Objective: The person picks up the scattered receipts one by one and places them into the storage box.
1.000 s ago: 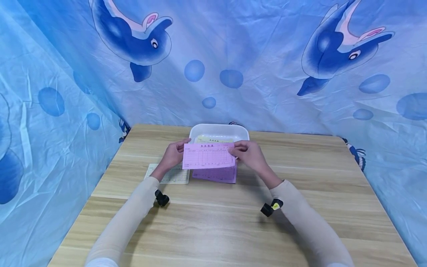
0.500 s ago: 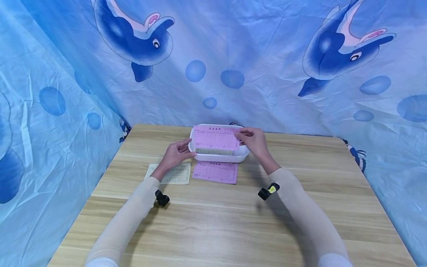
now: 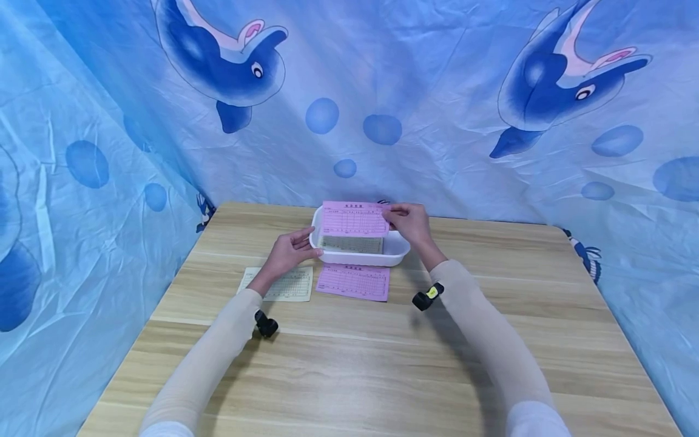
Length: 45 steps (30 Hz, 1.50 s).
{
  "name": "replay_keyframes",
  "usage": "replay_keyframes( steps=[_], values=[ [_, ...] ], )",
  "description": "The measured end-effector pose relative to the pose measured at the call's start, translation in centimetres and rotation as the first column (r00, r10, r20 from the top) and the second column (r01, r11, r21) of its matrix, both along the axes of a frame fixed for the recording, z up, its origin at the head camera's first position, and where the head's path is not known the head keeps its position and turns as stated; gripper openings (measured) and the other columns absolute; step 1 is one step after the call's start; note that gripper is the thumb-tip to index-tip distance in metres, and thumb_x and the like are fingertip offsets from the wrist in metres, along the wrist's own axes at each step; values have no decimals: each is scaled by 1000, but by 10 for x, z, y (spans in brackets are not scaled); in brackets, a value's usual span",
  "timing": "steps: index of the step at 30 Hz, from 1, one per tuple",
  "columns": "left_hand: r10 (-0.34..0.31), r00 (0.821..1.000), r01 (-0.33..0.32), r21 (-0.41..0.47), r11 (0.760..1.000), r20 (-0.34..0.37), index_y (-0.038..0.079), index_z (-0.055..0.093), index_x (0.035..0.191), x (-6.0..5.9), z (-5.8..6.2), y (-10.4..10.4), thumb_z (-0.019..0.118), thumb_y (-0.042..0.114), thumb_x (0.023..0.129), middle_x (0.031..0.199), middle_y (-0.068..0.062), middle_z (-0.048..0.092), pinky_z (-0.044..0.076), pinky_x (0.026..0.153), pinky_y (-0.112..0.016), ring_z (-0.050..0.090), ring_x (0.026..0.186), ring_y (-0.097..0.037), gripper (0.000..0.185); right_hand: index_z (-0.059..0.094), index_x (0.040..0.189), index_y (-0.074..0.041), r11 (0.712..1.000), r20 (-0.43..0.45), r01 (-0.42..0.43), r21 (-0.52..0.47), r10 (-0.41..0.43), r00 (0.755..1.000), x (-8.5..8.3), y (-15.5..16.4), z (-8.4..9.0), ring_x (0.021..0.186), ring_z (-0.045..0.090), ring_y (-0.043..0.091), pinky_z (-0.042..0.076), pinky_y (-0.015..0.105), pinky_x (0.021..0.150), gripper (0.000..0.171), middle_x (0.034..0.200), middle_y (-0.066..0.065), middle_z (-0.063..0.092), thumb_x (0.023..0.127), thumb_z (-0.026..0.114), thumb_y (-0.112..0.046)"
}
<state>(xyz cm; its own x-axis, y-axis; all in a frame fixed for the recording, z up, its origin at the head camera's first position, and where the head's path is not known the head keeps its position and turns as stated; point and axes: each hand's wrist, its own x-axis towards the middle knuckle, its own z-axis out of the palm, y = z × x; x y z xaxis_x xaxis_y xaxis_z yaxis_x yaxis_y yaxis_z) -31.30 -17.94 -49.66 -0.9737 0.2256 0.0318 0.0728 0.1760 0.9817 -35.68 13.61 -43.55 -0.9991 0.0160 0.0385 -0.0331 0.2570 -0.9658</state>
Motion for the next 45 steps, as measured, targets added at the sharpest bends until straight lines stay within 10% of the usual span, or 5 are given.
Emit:
replay_keyframes(
  steps=[12, 29, 45],
  values=[
    [-6, 1000, 7, -13, 1000, 23, -9, 42, 150, 10, 23, 6, 80, 5, 89, 149, -32, 47, 57, 97, -23, 50, 137, -44, 74, 74, 105, 3, 989, 47, -13, 147, 6, 999, -13, -10, -19, 68, 72, 19, 65, 50, 82, 19, 93, 18, 75, 91, 74, -10],
    [-17, 999, 17, 0, 1000, 31, -7, 39, 152, 10, 21, 5, 80, 6, 89, 152, -31, 44, 57, 97, -24, 47, 139, -44, 76, 77, 99, 1, 877, -18, -37, 479, 52, 998, -10, -23, -26, 70, 69, 20, 51, 24, 59, 16, 87, 13, 76, 91, 76, -13],
    [-2, 999, 4, -27, 1000, 41, -7, 39, 152, 11, 22, 5, 80, 7, 90, 152, -30, 45, 56, 98, -24, 48, 139, -44, 76, 74, 115, 2, 975, -6, -165, 147, 168, 986, -10, 5, -18, 94, 74, 37, 67, 36, 72, 25, 106, 22, 75, 97, 73, -15]
  ],
)
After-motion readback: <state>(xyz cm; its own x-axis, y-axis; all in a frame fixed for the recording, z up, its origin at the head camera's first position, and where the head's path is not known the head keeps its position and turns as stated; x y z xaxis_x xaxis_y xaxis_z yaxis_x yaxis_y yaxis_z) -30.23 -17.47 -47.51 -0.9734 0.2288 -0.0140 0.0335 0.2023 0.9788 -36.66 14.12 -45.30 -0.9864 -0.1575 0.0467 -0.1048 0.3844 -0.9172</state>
